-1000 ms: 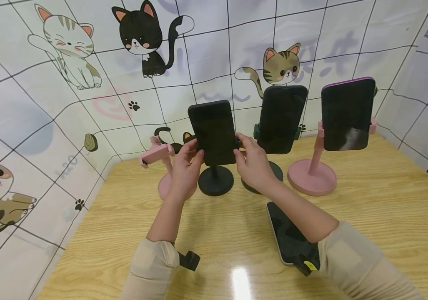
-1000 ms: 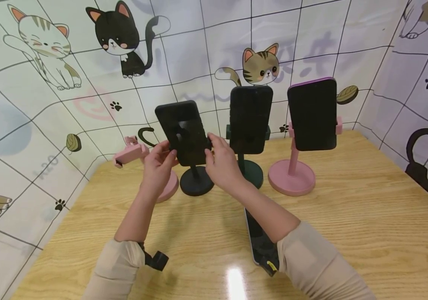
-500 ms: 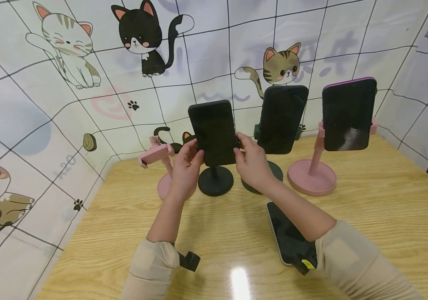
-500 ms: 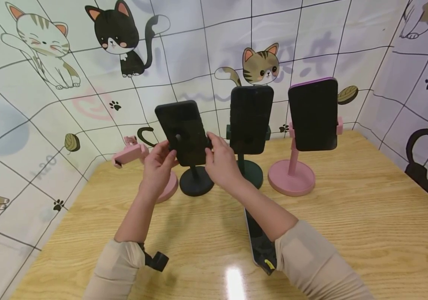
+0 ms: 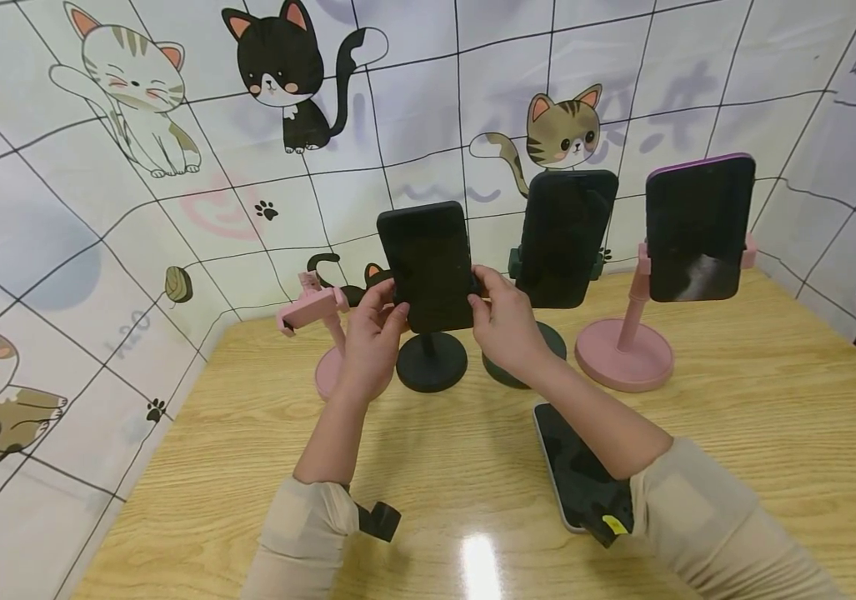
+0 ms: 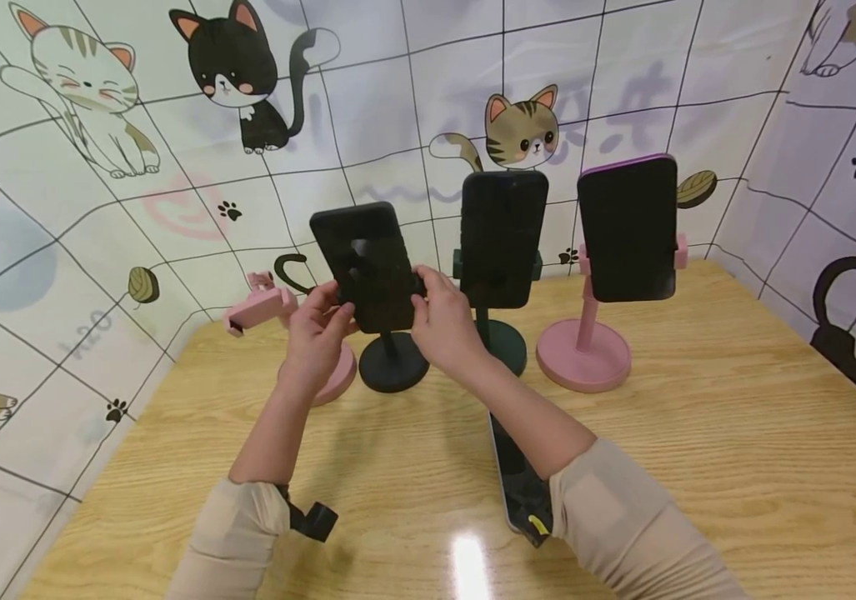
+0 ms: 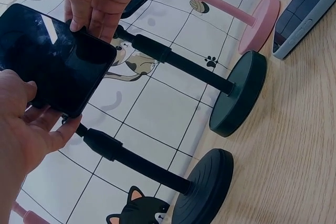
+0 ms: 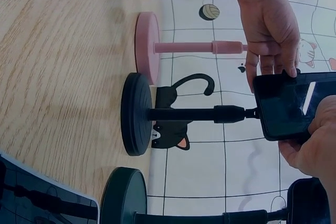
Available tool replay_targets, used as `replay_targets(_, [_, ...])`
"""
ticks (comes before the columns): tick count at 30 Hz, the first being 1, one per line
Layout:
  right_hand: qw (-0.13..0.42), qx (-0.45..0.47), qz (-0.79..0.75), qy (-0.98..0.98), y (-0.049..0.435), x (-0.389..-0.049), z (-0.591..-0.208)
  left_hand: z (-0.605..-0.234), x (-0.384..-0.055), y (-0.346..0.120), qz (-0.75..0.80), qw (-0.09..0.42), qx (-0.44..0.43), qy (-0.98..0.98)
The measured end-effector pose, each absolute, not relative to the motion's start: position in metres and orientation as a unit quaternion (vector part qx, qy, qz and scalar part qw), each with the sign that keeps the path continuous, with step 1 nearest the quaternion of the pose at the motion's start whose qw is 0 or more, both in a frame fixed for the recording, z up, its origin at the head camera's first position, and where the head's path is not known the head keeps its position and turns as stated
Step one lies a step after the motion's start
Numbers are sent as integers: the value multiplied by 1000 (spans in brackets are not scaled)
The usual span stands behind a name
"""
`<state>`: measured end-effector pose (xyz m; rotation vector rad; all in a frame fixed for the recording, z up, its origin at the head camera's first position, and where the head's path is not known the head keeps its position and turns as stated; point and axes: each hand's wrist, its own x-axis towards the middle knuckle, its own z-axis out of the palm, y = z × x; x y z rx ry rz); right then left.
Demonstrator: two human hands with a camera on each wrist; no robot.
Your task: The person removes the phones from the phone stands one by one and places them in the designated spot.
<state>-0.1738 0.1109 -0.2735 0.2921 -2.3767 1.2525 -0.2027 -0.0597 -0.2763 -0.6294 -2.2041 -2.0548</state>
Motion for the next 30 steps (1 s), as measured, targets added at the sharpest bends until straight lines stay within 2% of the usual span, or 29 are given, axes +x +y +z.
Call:
replay_targets(7, [213,108,449,-861,114,-174,-273,-291,-215,-60,-676,42,-224,-701])
replay_targets(30, [231,141,433,-860,121,-169,-274,-295,-211,-59,-674,111,-250,-686])
